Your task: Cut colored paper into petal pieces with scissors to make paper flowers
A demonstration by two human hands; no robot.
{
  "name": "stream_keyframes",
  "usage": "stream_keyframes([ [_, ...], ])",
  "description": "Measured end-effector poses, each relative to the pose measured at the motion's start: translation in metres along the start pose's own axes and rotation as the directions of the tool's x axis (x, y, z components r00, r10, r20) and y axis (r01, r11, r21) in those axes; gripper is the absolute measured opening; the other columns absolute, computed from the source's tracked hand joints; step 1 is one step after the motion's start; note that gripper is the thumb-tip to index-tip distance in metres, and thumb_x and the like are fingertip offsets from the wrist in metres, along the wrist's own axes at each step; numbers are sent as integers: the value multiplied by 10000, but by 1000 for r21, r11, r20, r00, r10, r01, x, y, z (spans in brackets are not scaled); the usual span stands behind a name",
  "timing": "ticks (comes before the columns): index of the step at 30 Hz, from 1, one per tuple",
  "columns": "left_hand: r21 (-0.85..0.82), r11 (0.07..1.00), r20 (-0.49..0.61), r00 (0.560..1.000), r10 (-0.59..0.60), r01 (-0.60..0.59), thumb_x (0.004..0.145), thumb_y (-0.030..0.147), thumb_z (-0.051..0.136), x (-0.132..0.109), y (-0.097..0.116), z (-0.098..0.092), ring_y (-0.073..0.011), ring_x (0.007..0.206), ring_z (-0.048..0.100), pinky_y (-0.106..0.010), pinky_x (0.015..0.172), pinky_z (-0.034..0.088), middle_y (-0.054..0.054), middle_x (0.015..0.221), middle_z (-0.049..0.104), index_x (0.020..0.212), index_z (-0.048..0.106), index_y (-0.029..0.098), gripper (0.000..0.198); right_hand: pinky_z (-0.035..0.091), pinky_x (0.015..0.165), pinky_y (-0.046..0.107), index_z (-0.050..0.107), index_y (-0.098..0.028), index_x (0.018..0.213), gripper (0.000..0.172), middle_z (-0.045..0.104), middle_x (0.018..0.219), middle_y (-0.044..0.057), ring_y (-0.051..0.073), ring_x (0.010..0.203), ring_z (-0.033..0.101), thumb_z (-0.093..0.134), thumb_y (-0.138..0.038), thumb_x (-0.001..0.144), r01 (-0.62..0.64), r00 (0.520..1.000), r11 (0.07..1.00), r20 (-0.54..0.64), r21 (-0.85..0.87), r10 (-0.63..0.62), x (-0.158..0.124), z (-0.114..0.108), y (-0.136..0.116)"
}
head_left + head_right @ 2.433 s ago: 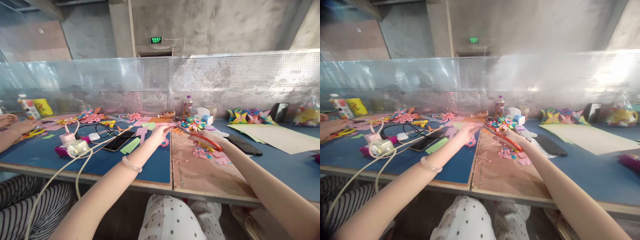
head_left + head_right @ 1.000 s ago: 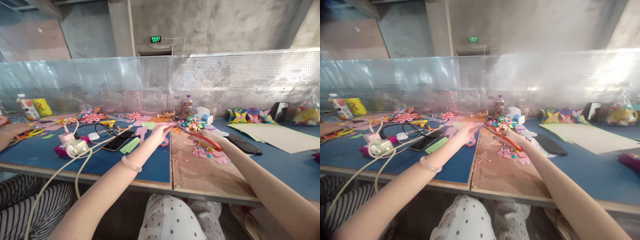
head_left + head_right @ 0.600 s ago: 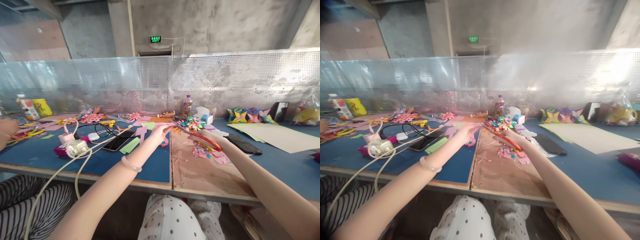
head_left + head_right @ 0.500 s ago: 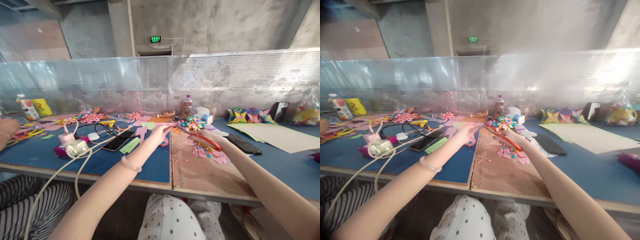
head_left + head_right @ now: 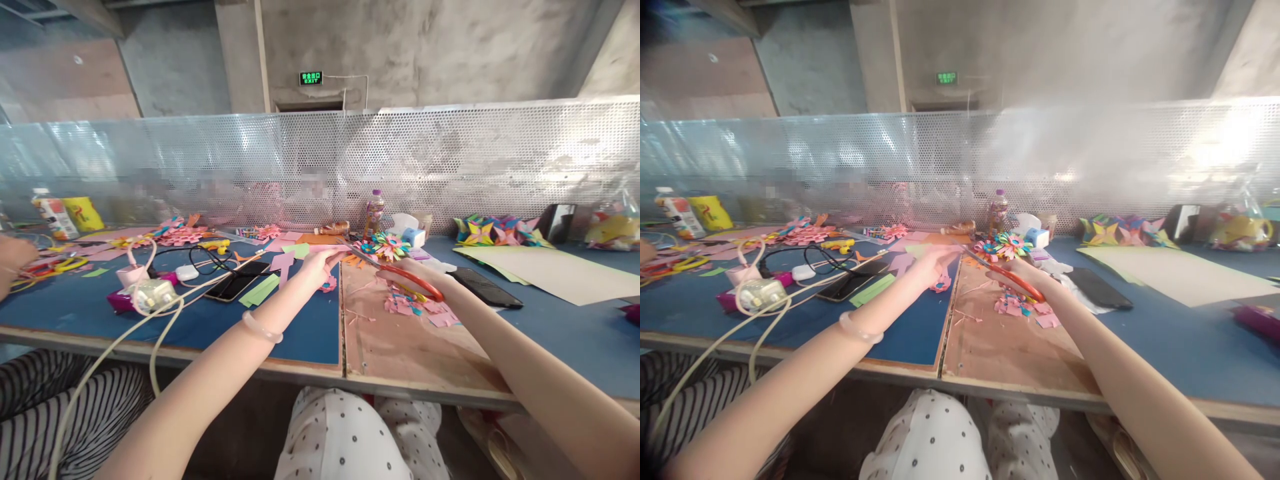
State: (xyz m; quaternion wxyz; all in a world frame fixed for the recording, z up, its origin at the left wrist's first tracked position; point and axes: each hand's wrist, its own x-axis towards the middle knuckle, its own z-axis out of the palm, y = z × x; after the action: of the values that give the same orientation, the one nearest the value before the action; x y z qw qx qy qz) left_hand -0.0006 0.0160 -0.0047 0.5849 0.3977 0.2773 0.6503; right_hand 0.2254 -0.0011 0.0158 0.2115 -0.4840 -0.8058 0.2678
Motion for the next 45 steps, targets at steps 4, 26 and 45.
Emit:
stream_keyframes([
  [4,-10,1000,-12,1000,-10,10,603,-15,572,-2,0,3,-208,920,619,-314,951,424,-112,799,692,660,667,54,131,335,448,242,500,-179,542,407,477,486,-5,106,459,420,511,-565,671,21,999,999,28,-25,-20,0,2,-2],
  [26,-10,999,-1,999,-33,32,618,-23,576,3,-2,-3,-216,974,594,-314,952,421,-123,865,680,684,667,57,139,308,452,229,458,-167,529,424,447,476,-22,89,451,401,489,-558,691,52,998,995,36,-81,-50,2,4,2],
  [45,-20,1000,14,1000,-12,13,612,-12,572,6,-5,-5,-206,954,604,-305,912,450,-112,813,686,688,670,68,148,279,400,232,417,-173,519,392,425,443,-20,80,384,363,499,-509,703,-42,999,999,32,31,41,-3,6,-5],
])
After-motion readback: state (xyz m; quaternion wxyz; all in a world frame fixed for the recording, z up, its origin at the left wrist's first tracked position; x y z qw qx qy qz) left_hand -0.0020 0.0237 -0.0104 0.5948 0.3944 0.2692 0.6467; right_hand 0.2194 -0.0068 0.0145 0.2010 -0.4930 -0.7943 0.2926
